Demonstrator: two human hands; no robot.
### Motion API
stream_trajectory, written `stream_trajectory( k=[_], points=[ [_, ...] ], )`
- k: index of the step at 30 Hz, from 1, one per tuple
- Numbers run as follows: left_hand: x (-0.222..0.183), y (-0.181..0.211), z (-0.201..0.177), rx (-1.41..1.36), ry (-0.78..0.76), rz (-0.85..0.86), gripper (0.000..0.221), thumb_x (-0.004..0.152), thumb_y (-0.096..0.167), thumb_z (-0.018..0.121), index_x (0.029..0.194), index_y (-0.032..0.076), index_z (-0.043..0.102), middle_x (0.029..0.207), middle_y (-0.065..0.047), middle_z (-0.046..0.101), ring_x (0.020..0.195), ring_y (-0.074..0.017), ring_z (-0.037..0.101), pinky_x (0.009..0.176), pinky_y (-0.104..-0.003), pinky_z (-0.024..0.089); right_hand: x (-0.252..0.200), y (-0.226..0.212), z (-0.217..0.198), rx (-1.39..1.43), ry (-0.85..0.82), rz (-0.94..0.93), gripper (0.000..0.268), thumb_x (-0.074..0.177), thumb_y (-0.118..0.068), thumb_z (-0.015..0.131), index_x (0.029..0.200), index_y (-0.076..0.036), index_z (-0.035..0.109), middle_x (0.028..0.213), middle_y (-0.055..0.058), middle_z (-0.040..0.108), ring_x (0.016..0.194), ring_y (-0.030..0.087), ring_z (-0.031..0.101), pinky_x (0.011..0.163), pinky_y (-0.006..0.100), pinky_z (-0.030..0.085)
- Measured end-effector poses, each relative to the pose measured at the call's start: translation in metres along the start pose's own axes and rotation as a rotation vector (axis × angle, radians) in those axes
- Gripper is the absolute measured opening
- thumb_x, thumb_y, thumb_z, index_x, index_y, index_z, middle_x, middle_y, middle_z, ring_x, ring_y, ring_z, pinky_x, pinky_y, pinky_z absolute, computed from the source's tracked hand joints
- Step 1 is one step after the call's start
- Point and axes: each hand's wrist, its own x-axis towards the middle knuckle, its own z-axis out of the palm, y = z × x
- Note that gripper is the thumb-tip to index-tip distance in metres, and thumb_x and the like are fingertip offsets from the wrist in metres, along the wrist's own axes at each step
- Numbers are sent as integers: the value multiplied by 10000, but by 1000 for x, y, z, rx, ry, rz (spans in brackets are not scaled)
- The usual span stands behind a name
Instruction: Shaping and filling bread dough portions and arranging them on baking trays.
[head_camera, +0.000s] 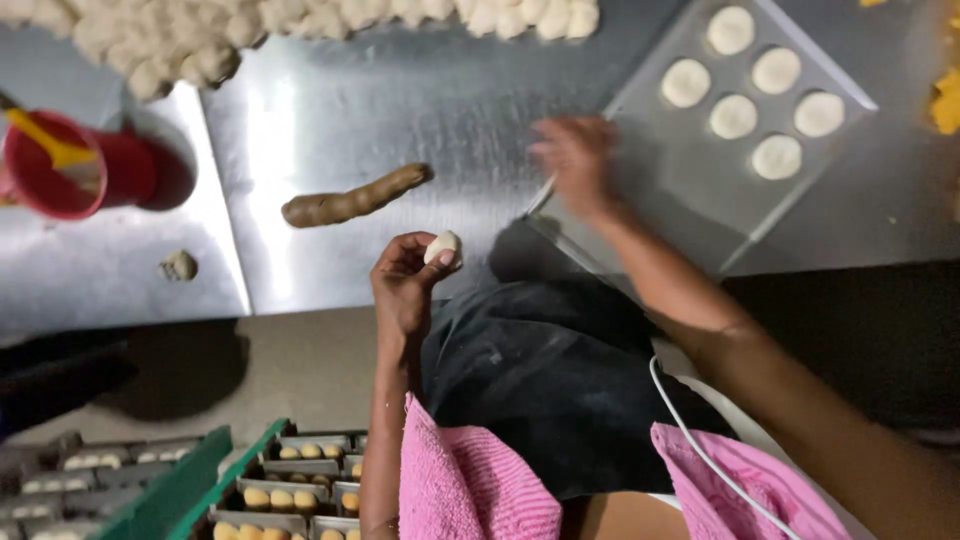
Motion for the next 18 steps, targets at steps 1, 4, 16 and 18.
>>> stream_trajectory(
  k=[1,4,16,18],
  points=[
    [-6,9,3,-52,24,-39,292,862,-22,787,1128,-37,667,1044,-132,736,938,-197,712,870,-351,616,-6,3,38,263,-122,-30,318,896,-120,802,1195,-101,697,1101,73,709,1007,286,662,963,472,482],
    [-22,8,-5,-100,108,-60,325,859,-13,770,1166,-17,661,1021,-131,742,906,-199,724,838,-350,629,8,-41,99,388,-255,-250,410,831,-132,838,1211,-119,685,1173,23,711,1019,228,663,964,445,468],
    [-32,7,-64,-291,259,15,283,887,26,771,1140,-54,676,1027,-137,746,913,-221,737,771,-388,666,29,-82,148,227,-389,-571,227,808,-51,852,976,-87,705,1074,13,721,980,221,631,877,392,468],
    [-16,12,-72,-283,212,-8,284,887,38,772,1139,-54,679,1027,-132,743,904,-212,732,754,-381,661,30,-86,145,167,-404,-578,193,820,-49,833,955,-86,700,1025,22,706,964,233,624,868,401,486]
  ],
)
